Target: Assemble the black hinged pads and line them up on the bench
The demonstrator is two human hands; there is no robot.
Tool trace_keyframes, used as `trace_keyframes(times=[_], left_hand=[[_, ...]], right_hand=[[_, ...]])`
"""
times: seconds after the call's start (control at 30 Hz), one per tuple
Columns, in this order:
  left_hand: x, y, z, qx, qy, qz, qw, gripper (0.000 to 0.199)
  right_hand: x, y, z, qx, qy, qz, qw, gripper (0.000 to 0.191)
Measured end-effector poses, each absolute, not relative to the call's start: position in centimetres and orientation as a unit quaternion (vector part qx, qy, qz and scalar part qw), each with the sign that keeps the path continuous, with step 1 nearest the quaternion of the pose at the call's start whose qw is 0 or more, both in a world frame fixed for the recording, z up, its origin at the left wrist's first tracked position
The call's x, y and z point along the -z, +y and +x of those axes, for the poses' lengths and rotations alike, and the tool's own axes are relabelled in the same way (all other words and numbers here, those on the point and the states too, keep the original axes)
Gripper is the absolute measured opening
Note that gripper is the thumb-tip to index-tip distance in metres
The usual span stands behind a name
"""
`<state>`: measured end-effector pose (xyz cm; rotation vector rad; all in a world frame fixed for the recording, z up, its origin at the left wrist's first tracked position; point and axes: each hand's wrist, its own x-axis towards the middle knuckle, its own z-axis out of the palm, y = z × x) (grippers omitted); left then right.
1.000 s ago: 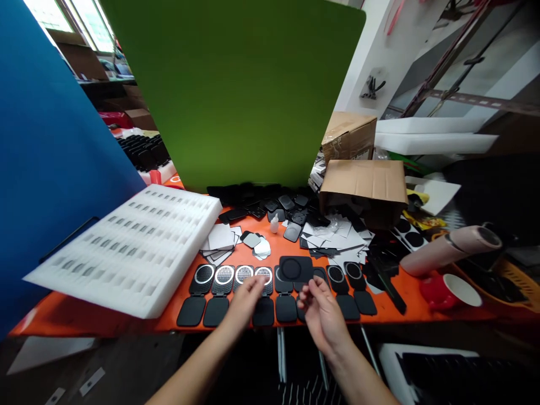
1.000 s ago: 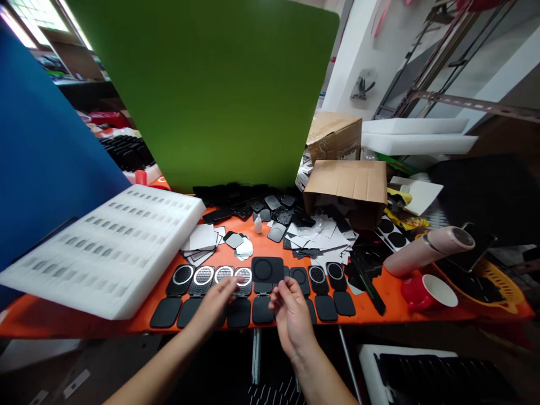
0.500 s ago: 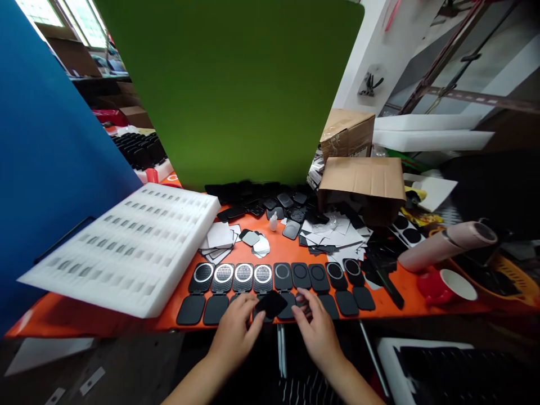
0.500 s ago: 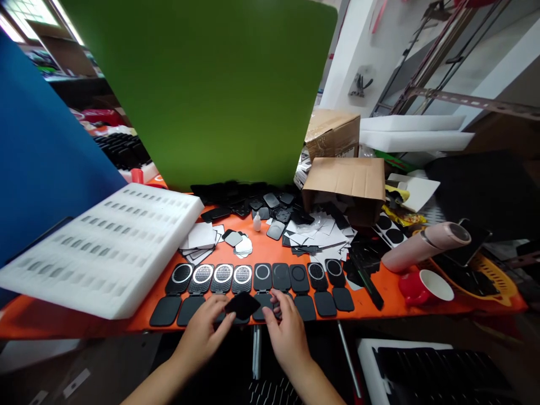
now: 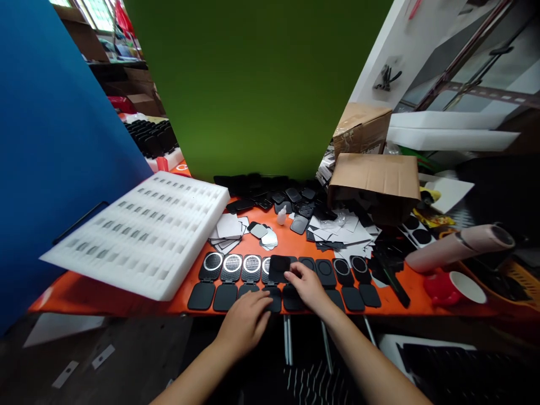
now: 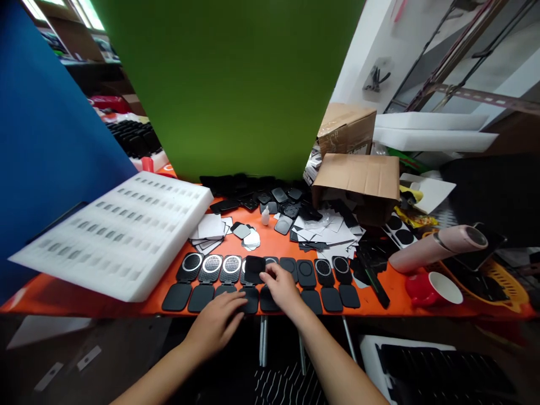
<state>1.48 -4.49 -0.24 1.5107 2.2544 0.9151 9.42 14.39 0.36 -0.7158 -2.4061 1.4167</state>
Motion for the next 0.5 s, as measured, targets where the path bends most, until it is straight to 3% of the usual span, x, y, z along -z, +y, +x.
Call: trace_keyframes(times=[0.13,0.5], left_hand=[[0.9,-3.8,1.7,-0.259,0.774,0.565,0.120,0.027],[2.5,-3.8,1.2,-0.282,0.778,0.549,0.118,0.016]], right_hand=[[2.0,14.8,7.2,-0.509,-0.825,-0.237,0.058,0.015],[3.1,14.8,6.8,-0.483,-0.837,-0.251,0.047,0.014]])
